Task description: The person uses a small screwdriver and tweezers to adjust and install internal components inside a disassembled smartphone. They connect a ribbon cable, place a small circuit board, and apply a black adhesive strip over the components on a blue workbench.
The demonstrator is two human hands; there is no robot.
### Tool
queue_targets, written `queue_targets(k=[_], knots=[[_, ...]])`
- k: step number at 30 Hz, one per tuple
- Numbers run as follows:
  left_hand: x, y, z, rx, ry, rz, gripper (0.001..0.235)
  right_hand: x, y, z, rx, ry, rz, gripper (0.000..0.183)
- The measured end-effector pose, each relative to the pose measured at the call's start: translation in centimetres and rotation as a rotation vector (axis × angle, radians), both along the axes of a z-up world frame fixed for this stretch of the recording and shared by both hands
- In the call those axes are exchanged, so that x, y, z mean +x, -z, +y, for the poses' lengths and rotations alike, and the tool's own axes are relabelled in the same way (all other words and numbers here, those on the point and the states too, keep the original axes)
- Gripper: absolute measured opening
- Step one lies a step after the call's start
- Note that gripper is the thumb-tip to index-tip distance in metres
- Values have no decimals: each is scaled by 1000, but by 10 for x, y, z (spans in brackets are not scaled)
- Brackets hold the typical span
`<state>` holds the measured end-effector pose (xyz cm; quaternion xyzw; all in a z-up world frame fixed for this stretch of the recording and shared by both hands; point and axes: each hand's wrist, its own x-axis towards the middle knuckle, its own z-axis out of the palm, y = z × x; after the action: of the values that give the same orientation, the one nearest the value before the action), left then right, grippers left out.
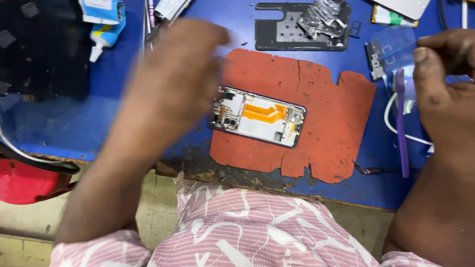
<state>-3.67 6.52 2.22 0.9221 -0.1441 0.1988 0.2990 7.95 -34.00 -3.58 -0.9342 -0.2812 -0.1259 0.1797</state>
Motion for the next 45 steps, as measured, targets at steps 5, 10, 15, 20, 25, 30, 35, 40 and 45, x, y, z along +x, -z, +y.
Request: queue_targets(k=[5,10,15,20,25,30,35,40,45], knots=[[-14,17,33,507,-474,169,40,-20,-24,21,69,-130,-57,13],[-23,42,46,447,-464,103,46,-24,-33,39,129,-198,-50,12],[-29,25,40,438,-574,177,38,-27,-37,45,218,-197,27,14],[-74,-4,10,192,-589,177,40,-33,-42,60,460,-127,253,11],[-63,-19,-23,-71,-186,144,30,-39,-56,81,723,-160,714,23],[-22,-17,-69,-243,321,127,25,-44,-51,86,869,-466,1064,44],[13,0,-89,-288,404,27,22,-33,-35,77,1052,-374,989,16],[34,10,-73,-28,400,97,24,-12,-32,69,1079,-145,1121,14],[27,20,-61,74,625,332,21,-5,-24,69,931,-88,1181,21]])
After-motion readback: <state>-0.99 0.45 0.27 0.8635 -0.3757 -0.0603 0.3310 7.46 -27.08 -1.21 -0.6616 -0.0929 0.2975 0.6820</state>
